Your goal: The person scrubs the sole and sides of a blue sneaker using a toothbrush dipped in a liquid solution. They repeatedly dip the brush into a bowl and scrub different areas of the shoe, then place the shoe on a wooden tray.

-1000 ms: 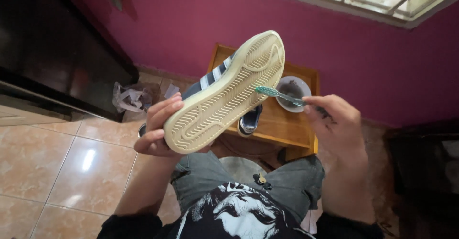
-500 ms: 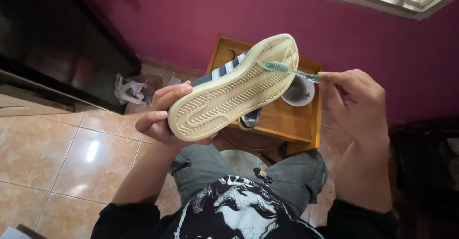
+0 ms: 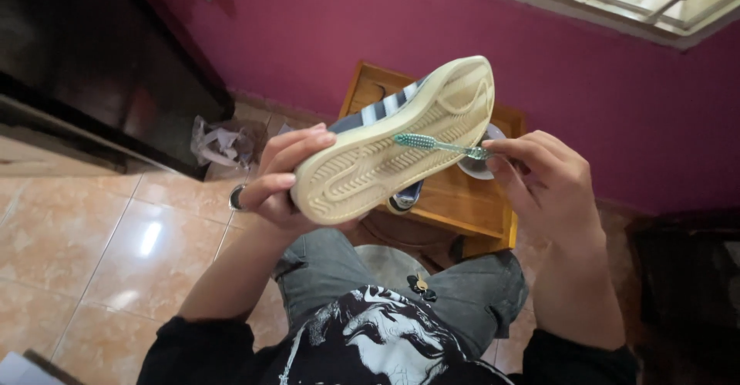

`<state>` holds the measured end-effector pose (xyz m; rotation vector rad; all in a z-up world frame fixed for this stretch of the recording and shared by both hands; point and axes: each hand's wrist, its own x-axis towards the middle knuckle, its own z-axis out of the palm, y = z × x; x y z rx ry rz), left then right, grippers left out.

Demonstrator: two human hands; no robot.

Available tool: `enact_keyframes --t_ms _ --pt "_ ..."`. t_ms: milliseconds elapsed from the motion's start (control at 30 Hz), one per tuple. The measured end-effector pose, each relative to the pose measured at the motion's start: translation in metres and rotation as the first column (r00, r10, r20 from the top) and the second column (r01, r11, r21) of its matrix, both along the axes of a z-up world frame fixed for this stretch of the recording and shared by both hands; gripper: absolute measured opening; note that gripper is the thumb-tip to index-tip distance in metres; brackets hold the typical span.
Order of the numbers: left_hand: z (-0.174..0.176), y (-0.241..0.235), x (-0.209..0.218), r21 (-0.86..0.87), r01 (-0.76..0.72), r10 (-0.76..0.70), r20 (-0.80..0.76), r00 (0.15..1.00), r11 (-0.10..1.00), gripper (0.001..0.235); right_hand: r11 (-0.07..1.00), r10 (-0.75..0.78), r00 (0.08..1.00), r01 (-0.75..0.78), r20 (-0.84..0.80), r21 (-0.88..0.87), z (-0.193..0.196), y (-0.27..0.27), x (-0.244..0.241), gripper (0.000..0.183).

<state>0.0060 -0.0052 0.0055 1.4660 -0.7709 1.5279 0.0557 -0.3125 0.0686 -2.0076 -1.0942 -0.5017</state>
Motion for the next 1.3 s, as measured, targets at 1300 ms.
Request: enact_keyframes --t_ms 1300 --pt "0.033 -0.016 -0.012 0.152 0.273 -0.237 -0.219 0.947 0.95 0.081 0.99 0.007 0.992 0.011 -0.124 0.141 -0.008 -0.011 -0.035 0.017"
